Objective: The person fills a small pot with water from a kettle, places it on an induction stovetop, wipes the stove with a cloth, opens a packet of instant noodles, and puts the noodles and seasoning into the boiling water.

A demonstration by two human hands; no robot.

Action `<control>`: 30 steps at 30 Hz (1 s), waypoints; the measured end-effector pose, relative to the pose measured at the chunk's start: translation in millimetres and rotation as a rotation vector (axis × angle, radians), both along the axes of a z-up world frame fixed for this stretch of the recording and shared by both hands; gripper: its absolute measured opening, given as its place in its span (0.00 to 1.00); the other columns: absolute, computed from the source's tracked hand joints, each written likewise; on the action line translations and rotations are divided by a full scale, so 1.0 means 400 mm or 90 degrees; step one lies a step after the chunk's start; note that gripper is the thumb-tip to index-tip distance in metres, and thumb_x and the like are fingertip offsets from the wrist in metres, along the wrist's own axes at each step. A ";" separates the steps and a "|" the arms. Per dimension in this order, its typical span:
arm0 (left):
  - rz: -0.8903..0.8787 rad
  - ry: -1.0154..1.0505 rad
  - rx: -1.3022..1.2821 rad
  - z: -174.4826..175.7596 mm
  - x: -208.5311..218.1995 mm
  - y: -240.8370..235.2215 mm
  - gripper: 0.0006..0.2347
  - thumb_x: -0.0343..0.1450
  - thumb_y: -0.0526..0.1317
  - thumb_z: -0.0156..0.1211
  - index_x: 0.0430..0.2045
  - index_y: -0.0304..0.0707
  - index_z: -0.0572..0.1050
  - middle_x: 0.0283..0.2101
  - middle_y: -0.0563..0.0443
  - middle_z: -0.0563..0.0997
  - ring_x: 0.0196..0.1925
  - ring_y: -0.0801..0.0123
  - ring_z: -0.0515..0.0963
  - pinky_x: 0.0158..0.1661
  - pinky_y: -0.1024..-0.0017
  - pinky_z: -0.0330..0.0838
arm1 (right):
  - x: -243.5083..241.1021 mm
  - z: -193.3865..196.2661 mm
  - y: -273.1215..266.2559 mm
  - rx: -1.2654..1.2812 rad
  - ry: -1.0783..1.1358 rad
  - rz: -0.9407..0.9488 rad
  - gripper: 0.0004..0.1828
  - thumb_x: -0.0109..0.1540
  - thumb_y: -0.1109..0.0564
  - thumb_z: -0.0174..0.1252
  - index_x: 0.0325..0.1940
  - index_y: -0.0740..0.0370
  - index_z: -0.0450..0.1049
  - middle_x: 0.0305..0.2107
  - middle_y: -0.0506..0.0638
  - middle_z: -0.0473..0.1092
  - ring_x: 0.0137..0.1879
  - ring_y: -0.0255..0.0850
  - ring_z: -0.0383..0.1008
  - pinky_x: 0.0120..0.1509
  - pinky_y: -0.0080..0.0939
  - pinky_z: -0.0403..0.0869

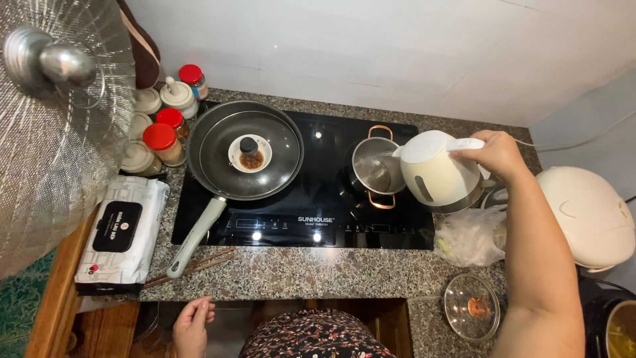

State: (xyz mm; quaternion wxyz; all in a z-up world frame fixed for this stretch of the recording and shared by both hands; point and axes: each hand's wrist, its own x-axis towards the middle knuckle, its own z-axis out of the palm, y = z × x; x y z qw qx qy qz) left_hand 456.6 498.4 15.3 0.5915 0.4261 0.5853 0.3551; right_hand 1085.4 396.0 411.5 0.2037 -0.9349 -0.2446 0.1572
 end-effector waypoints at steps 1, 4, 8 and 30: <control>-0.006 0.024 -0.019 0.006 0.003 0.002 0.10 0.75 0.35 0.53 0.41 0.26 0.80 0.31 0.40 0.81 0.30 0.65 0.76 0.33 0.73 0.73 | 0.009 -0.003 -0.007 0.009 0.003 -0.006 0.17 0.49 0.48 0.71 0.33 0.59 0.76 0.24 0.52 0.68 0.29 0.40 0.63 0.21 0.45 0.63; -0.009 0.048 -0.038 0.028 0.012 0.006 0.10 0.76 0.34 0.53 0.40 0.25 0.80 0.31 0.38 0.81 0.31 0.64 0.77 0.34 0.71 0.74 | 0.027 -0.014 -0.024 0.039 0.010 -0.020 0.18 0.49 0.48 0.72 0.33 0.59 0.75 0.23 0.51 0.67 0.25 0.39 0.60 0.20 0.42 0.61; -0.017 0.007 -0.033 0.017 0.032 0.023 0.09 0.75 0.33 0.53 0.40 0.25 0.80 0.32 0.37 0.81 0.32 0.64 0.77 0.35 0.72 0.73 | 0.020 -0.011 -0.045 0.121 0.049 -0.088 0.17 0.48 0.52 0.72 0.37 0.56 0.77 0.22 0.49 0.63 0.25 0.38 0.58 0.15 0.51 0.70; -0.471 -0.329 -0.373 0.146 1.185 -0.066 0.11 0.74 0.51 0.50 0.43 0.50 0.62 0.43 0.41 0.80 0.35 0.61 0.84 0.31 0.69 0.81 | -0.217 -0.471 -0.662 0.654 -0.093 -0.455 0.18 0.47 0.60 0.74 0.38 0.60 0.76 0.17 0.48 0.68 0.20 0.30 0.67 0.25 0.26 0.62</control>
